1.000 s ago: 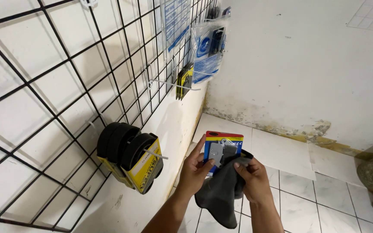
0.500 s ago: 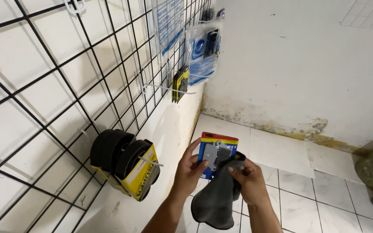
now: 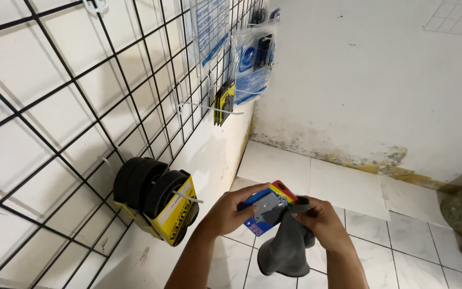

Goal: Cleaning and inspecting a package of brake pads using a cloth.

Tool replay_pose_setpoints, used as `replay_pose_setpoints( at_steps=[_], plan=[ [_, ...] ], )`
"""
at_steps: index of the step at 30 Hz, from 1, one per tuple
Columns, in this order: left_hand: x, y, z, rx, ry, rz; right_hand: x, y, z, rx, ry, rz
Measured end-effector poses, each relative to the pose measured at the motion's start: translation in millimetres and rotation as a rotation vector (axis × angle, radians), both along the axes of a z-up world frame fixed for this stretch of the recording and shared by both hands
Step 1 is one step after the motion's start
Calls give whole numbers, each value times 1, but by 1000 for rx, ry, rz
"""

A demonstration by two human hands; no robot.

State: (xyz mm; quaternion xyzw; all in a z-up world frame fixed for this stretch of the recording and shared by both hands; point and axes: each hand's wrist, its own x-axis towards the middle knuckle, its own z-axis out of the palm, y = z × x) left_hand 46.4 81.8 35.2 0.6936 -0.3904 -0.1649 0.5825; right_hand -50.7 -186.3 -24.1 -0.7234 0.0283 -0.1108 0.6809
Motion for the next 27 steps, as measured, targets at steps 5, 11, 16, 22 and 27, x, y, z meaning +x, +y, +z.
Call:
replay_pose_setpoints(
  at_steps=[5,11,16,22,27],
  plan=[
    [9,-7,-3,24,-23,20,0,9,-12,-9,100,-70],
    [-12,-44,-45,-420,230,262,2,18,-28,355,-22,-265],
    [-29,-43,-27,-235,142,365,-2,22,-31,399,48,-308],
    [-30,-36,-16,-104,93,319,-2,17,-21,215,-5,-321],
    [-35,-36,-20,-319,59,341,-3,35,-12,265,-75,-270]
  ],
)
